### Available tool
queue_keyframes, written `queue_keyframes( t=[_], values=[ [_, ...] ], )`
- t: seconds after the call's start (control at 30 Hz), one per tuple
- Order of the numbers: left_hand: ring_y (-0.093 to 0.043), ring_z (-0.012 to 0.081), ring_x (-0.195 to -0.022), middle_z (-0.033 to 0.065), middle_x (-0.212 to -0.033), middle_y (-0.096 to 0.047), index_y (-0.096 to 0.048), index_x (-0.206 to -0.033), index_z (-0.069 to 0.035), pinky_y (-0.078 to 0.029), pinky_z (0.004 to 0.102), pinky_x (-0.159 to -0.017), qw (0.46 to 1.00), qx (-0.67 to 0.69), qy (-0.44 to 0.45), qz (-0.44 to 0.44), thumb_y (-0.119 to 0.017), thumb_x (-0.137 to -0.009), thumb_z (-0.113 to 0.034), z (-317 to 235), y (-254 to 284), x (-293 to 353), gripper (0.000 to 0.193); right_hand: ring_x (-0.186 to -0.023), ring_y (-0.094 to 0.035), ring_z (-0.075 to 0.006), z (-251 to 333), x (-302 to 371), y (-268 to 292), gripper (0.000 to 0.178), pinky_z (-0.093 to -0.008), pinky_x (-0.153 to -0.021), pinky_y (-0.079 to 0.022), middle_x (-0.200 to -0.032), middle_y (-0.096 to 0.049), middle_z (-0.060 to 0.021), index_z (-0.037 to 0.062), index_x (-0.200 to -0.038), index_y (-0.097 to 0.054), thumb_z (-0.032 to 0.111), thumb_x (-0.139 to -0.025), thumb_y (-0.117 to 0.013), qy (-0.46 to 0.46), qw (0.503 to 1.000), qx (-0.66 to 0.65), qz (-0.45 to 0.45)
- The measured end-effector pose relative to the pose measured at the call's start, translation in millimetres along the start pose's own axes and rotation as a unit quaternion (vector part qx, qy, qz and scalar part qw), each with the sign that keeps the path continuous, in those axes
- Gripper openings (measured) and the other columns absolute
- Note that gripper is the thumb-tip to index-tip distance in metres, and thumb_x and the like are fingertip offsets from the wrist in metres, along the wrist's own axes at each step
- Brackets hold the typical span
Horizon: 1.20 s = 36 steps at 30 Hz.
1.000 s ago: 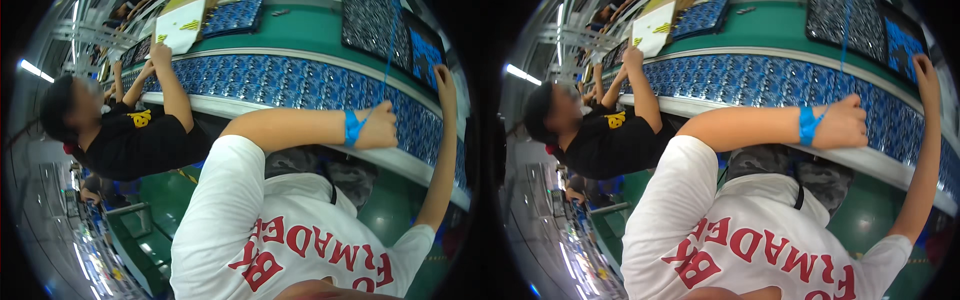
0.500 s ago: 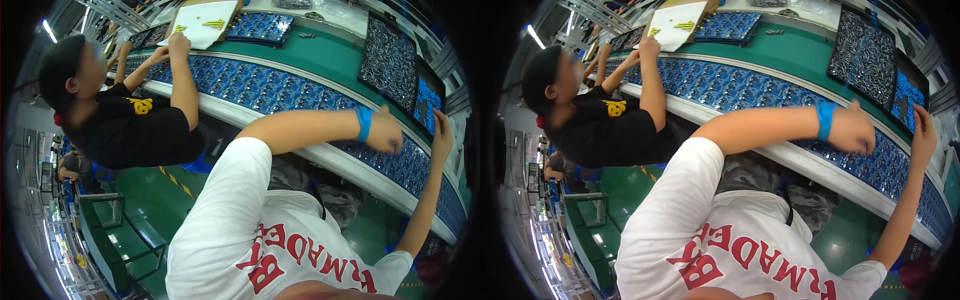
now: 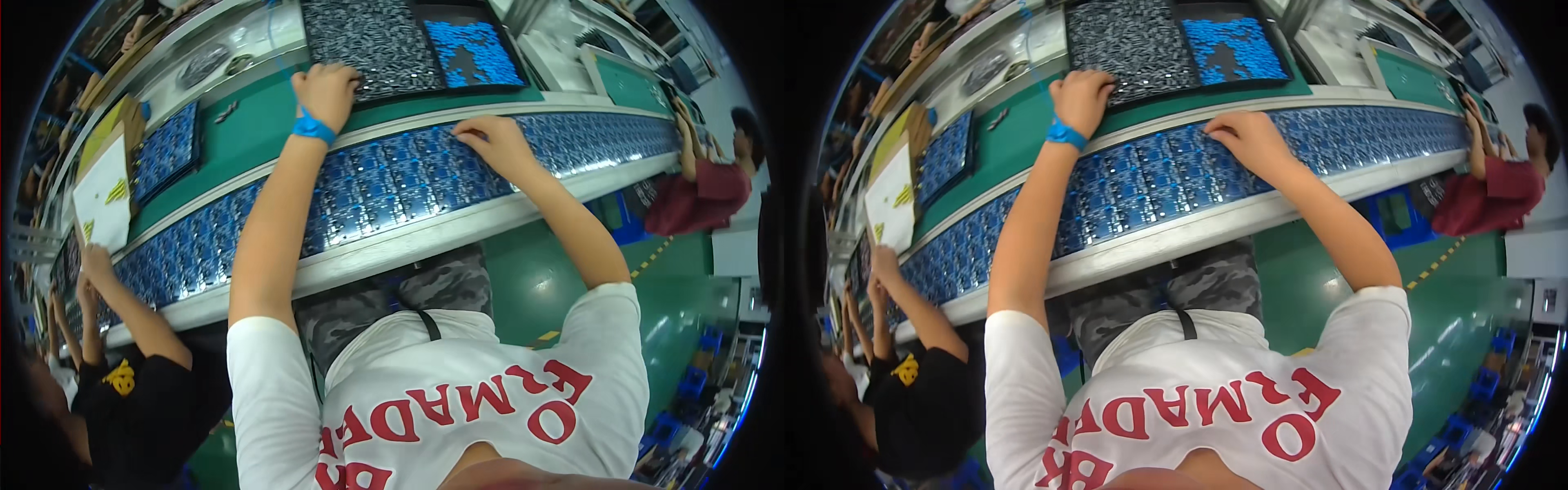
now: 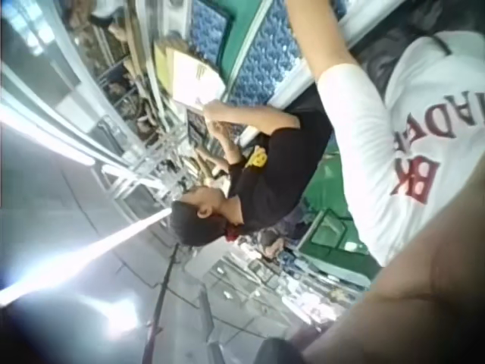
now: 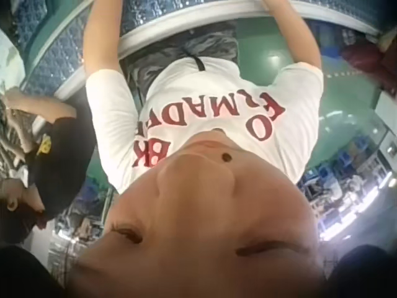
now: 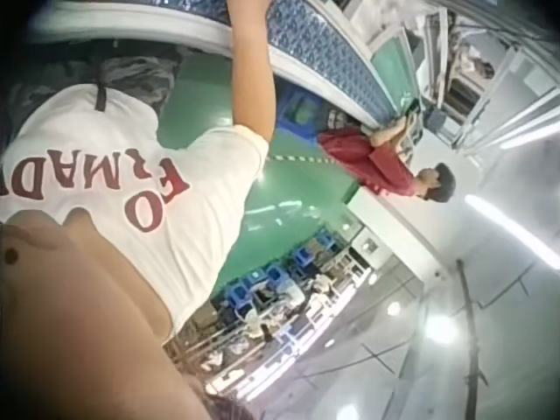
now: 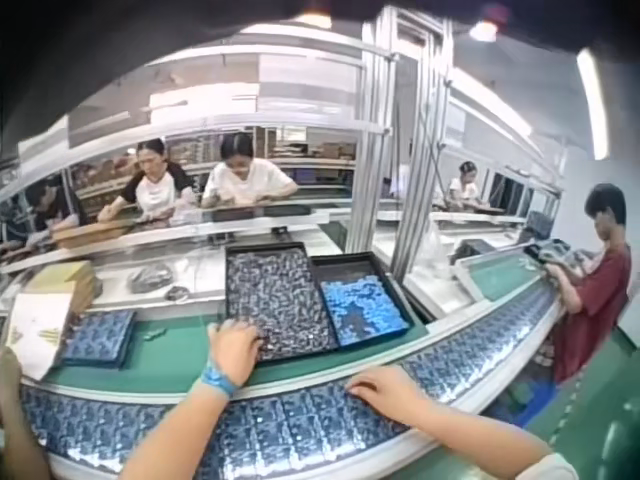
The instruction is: Assembling small electronic components onto circuit boards on a production line.
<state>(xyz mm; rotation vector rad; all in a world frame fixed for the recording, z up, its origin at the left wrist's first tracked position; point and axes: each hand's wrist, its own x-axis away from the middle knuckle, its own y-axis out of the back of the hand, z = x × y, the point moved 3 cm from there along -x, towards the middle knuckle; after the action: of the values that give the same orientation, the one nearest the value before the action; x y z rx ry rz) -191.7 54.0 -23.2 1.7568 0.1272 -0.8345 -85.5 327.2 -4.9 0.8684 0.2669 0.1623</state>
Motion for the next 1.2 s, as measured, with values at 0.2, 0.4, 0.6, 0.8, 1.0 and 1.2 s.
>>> queue_keyframes(
  t=[0.2, 0.4, 0.6, 0.8, 1.0, 1.2],
  values=[
    [-0.062, 0.0230, -0.098, -0.0011, -0.092, -0.069, -0.073, -0.096, -0.022, -0.035, 0.0455, -0.084, 0.999, 0.024, 0.018, -0.019, -0.067, -0.088, -0.020, 1, -7, 2, 0.010, -0.090, -0.065, -0.0336, -5, -13, 8, 0.012, -0.0412, -0.080, -0.051, -0.092, -0.070, -0.0128, 0.0043, -0.094, -0.071, 0.010, -0.086, -0.065, 0.085, 0.990, 0.099, -0.046],
    [-0.060, 0.0229, -0.098, -0.0013, -0.095, -0.067, -0.073, -0.098, -0.023, -0.037, 0.0477, -0.086, 0.995, 0.018, -0.005, -0.102, -0.065, -0.089, -0.015, 5, -11, 9, 0.015, -0.091, -0.063, -0.0317, -11, -27, 7, 0.010, -0.0418, -0.081, -0.050, -0.087, -0.068, -0.0111, 0.0052, -0.091, -0.070, 0.009, -0.084, -0.064, 0.124, 0.976, 0.176, -0.025],
    [-0.057, 0.0281, -0.102, 0.0031, -0.100, -0.064, -0.072, -0.102, -0.021, -0.040, 0.0457, -0.084, 0.991, 0.122, 0.042, -0.038, -0.058, -0.094, -0.013, 13, -13, 9, 0.018, -0.093, -0.062, -0.0308, -16, -29, 4, 0.007, -0.0416, -0.083, -0.049, -0.088, -0.066, -0.0097, 0.0051, -0.090, -0.069, 0.008, -0.085, -0.064, 0.151, 0.964, 0.219, -0.008],
    [-0.056, 0.0298, -0.103, 0.0043, -0.100, -0.063, -0.073, -0.096, -0.019, -0.043, 0.0450, -0.085, 0.984, 0.172, 0.047, -0.010, -0.057, -0.093, -0.011, 19, -17, 7, 0.019, -0.093, -0.062, -0.0322, -16, -31, 3, 0.007, -0.0430, -0.083, -0.050, -0.088, -0.066, -0.0101, 0.0065, -0.088, -0.069, 0.010, -0.085, -0.064, 0.168, 0.959, 0.227, -0.003],
    [-0.055, 0.0317, -0.100, 0.0066, -0.098, -0.062, -0.073, -0.094, -0.016, -0.045, 0.0435, -0.085, 0.982, 0.182, 0.036, -0.033, -0.057, -0.093, -0.009, 14, -15, 7, 0.017, -0.092, -0.063, -0.0332, -18, -31, 3, 0.013, -0.0428, -0.083, -0.051, -0.090, -0.068, -0.0107, 0.0062, -0.096, -0.071, 0.009, -0.084, -0.066, 0.161, 0.962, 0.219, 0.015],
    [-0.054, 0.0338, -0.095, 0.0110, -0.095, -0.060, -0.072, -0.094, -0.011, -0.045, 0.0422, -0.086, 0.982, 0.179, 0.041, -0.036, -0.056, -0.092, -0.007, 10, -11, 9, 0.017, -0.095, -0.065, -0.0339, -16, -22, 13, 0.023, -0.0418, -0.084, -0.053, -0.098, -0.071, -0.0128, 0.0055, -0.106, -0.072, 0.010, -0.084, -0.067, 0.101, 0.975, 0.189, 0.062]
  ],
)
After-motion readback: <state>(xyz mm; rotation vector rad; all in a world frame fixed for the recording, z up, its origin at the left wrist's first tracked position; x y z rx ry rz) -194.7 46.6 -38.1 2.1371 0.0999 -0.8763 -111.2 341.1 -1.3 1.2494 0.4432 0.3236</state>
